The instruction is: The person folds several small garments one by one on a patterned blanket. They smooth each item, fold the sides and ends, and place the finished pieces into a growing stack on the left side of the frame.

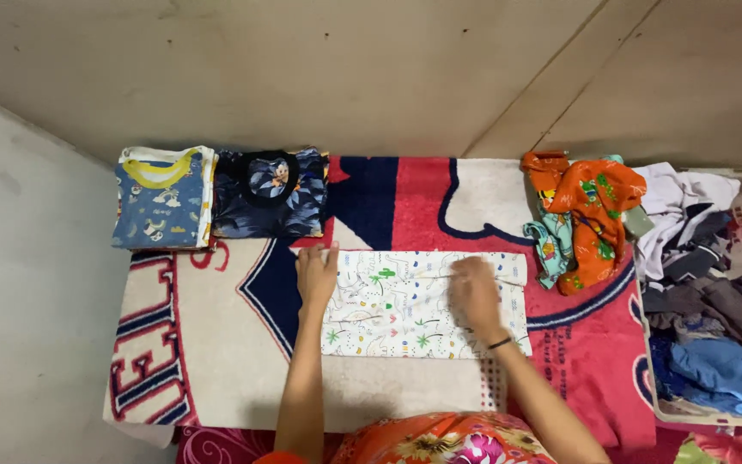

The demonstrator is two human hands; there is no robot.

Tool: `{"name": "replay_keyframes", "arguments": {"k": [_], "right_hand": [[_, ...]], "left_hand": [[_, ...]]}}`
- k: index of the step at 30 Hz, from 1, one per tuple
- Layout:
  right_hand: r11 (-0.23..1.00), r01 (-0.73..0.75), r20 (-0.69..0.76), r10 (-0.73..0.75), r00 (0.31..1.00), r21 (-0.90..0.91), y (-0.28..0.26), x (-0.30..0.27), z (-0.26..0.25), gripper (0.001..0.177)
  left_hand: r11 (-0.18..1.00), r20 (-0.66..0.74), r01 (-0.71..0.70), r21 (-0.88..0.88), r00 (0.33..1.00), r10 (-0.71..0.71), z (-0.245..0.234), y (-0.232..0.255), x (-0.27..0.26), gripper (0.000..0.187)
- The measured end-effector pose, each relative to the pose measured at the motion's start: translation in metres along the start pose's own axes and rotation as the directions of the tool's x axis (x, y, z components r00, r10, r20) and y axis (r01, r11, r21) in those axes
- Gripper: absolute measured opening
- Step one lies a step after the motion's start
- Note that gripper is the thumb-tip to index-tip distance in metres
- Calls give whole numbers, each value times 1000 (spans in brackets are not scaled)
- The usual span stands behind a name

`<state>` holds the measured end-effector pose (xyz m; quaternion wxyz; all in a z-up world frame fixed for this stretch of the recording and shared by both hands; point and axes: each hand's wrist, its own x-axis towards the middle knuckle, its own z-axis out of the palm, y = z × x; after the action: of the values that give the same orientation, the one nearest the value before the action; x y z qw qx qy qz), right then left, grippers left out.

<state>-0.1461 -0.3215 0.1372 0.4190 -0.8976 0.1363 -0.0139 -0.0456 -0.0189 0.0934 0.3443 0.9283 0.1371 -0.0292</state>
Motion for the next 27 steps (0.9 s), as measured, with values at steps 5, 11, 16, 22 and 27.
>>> {"name": "replay_keyframes", "arguments": {"k": [5,11,16,22,27], "right_hand": [[829,330,-81,-407,910,-452,107,13,-49,40],[615,443,0,-585,811,-653,152,24,-47,26],[580,511,-24,-676,736,-634,159,29,-56,14],[542,537,7,-700,714,-647,157,29,-55,8],[773,399,171,-364,916,-493,133,27,-80,24]], "left_hand": [[980,-23,-141,139,989,146,26,-13,7,45],[991,122,-125,43,985,119,2,6,-3,57],[971,114,-150,187,985,131,2,-6,7,56],[859,-78,-291,420,932,354,9,-13,7,53],[943,218,-250,-220,930,297,-12,-28,22,39]]}}
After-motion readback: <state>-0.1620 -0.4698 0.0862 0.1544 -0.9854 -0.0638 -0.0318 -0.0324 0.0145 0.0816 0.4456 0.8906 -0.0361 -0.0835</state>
